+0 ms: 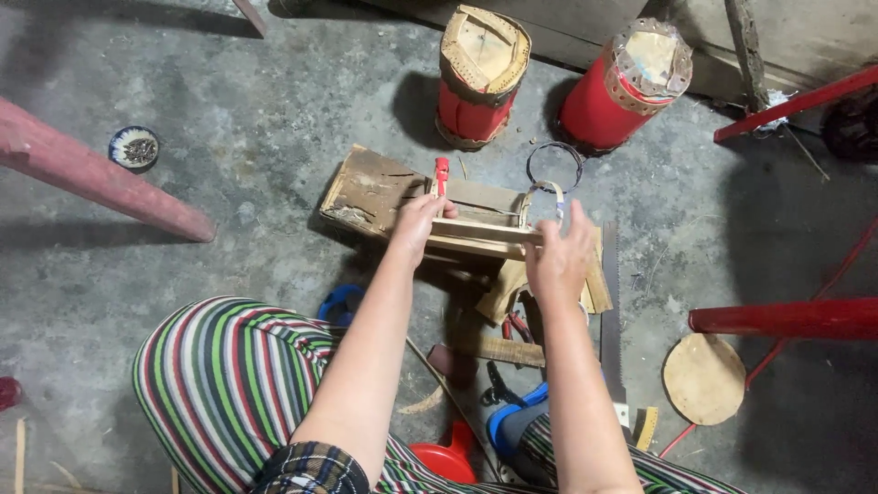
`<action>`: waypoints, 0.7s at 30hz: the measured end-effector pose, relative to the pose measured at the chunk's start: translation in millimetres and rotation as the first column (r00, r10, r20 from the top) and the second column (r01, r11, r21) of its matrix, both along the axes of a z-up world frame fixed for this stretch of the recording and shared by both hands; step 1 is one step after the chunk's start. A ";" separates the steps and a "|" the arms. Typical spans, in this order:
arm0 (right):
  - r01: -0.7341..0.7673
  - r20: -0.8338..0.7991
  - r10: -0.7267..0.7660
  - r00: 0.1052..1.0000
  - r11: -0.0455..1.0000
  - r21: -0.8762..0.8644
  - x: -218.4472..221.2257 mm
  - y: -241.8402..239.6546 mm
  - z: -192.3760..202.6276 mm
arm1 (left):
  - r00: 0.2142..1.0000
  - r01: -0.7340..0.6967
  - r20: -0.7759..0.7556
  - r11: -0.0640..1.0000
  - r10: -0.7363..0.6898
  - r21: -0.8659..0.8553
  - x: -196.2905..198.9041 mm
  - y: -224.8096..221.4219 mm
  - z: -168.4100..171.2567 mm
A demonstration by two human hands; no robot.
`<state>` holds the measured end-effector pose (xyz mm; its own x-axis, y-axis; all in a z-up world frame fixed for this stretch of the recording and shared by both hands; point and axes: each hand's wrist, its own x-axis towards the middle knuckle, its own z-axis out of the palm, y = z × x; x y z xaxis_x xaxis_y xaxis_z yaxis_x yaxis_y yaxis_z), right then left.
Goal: The person is fitting and securing wooden slats into a frame using a small hammer and a hand tool to ensure a proper fit.
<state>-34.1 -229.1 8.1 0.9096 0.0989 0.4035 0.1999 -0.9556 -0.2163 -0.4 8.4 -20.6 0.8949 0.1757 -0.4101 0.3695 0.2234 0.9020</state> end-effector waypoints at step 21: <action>-0.399 -0.158 0.368 0.916 0.876 -0.271 -7.6 22.3 -36.5 | 0.992 0.110 -0.042 0.971 -0.122 -0.211 46.7 -16.8 25.8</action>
